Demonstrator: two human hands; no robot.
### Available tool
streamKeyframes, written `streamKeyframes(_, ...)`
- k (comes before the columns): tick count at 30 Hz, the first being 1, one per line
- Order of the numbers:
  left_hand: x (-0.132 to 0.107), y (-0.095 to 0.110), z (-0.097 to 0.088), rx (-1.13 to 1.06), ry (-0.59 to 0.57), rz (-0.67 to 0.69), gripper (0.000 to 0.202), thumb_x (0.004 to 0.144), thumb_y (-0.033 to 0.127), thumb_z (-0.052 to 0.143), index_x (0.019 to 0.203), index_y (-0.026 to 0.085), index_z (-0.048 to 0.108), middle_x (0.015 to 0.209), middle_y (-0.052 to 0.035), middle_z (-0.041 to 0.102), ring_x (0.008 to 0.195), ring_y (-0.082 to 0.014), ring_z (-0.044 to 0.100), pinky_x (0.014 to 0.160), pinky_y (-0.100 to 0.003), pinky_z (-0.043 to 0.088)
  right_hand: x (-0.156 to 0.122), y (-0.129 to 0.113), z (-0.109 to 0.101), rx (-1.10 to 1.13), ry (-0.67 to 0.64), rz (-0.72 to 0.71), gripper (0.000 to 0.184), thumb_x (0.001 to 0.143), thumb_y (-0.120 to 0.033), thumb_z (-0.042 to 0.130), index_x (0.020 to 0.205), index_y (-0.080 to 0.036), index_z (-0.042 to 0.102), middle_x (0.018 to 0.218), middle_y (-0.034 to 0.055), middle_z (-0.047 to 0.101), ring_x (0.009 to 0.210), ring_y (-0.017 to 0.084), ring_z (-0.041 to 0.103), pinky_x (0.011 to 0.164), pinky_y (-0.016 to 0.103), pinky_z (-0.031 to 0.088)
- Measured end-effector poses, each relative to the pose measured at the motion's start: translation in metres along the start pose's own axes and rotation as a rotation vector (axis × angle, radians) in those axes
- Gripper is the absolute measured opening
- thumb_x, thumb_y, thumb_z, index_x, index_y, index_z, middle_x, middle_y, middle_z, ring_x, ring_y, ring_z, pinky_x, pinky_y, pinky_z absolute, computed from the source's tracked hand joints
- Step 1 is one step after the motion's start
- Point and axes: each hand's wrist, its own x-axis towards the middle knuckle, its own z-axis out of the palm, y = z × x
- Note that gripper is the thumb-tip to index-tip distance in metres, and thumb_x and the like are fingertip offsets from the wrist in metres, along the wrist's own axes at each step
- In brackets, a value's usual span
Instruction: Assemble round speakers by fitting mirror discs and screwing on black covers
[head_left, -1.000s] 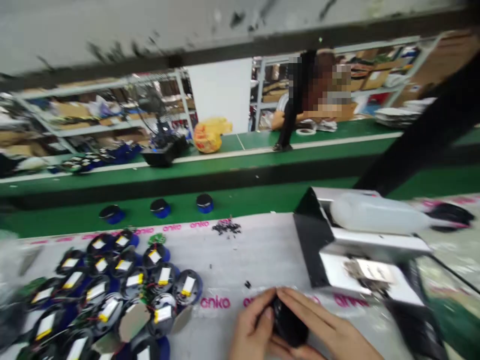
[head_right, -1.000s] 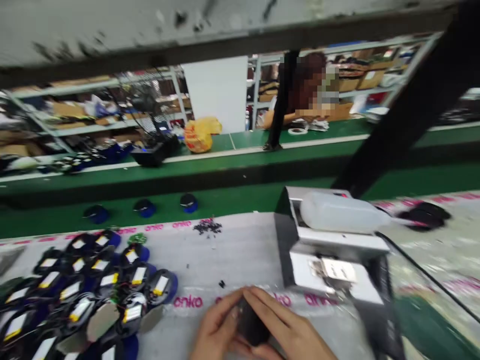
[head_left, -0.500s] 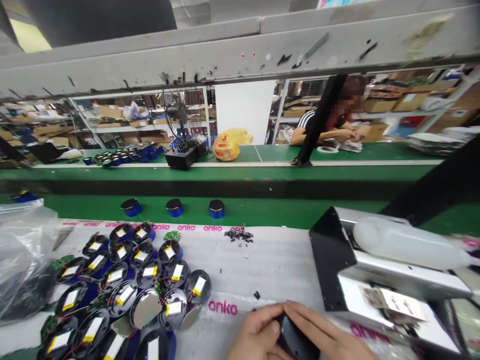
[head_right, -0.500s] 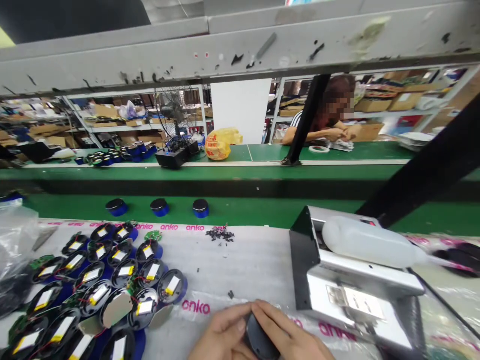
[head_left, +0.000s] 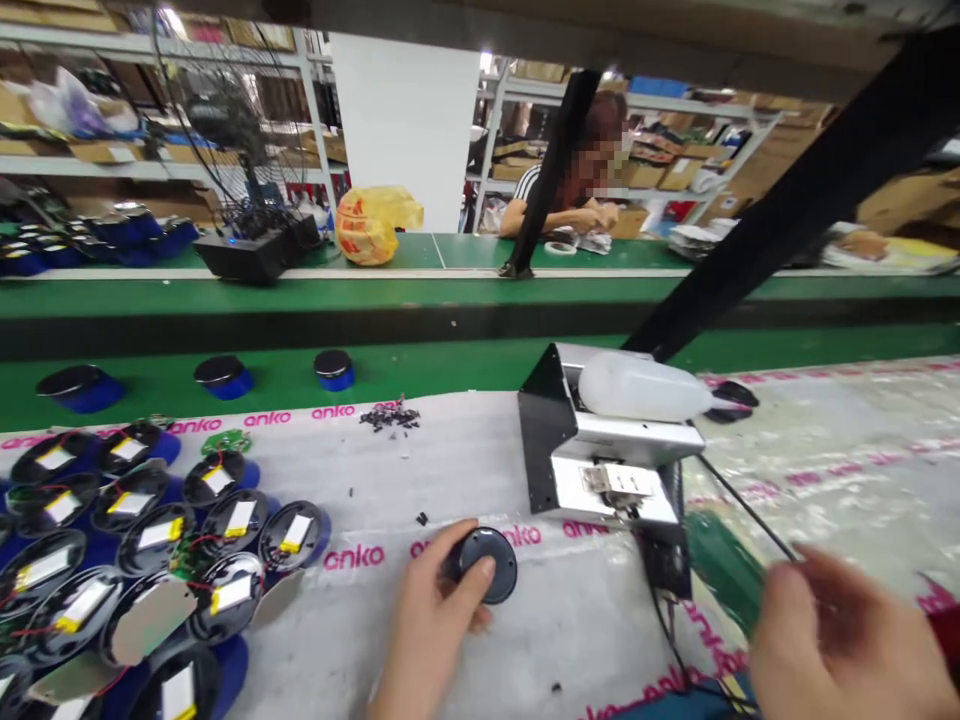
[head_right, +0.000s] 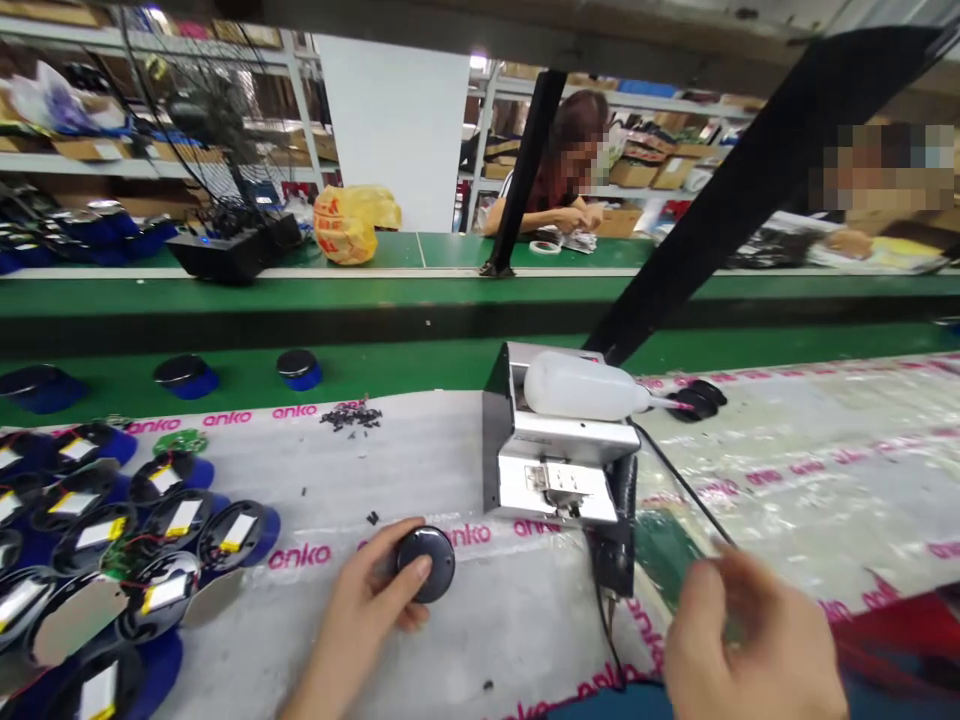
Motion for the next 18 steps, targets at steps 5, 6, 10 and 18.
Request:
streamKeyframes(5,0.004,0.012,-0.005,0.066,-0.049,-0.005,0.050,0.075,0.040,0.074,0.117,0.013,0.068,0.081,-0.0063,0.076,0.046,-0.0134,0.066,0.044,-0.021,0.052,0.046,0.017,0.034,0.005,-0.381,0.121,0.048,0.072,-0.061,0.063,0.098,-0.020,0.069,0.072,0.0126,0.069,0.081,0.043,0.068,0.073,0.052,0.051)
streamKeyframes(6,0.005,0.014,-0.006,0.077,-0.068,-0.006,0.048,0.075,0.040,0.075,0.115,0.013,0.068,0.083,-0.0059,0.076,0.046,-0.0129,0.066,0.044,-0.021,0.052,0.051,0.018,0.042,0.041,-0.414,0.138,0.048,0.069,-0.058,0.067,0.096,-0.020,0.069,0.068,0.0097,0.069,0.078,0.040,0.068,0.071,0.048,0.051)
streamKeyframes(10,0.008,0.018,-0.011,0.107,-0.121,-0.029,0.046,0.075,0.042,0.076,0.113,0.016,0.067,0.089,-0.0050,0.075,0.047,-0.0128,0.067,0.046,-0.022,0.055,0.053,0.024,0.043,0.314,-0.436,0.203,0.048,0.067,-0.055,0.071,0.098,-0.018,0.068,0.072,0.0072,0.070,0.073,0.029,0.068,0.064,0.035,0.051)
streamKeyframes(18,0.034,0.035,0.001,0.269,-0.305,-0.040,0.047,0.078,0.042,0.073,0.117,0.016,0.064,0.092,-0.0050,0.074,0.052,-0.0142,0.068,0.054,-0.026,0.059,0.021,-0.021,-0.017,1.285,-0.232,0.226,0.063,0.070,-0.077,0.061,0.102,-0.023,0.063,0.067,-0.0002,0.059,0.049,0.015,0.054,0.044,0.029,0.047)
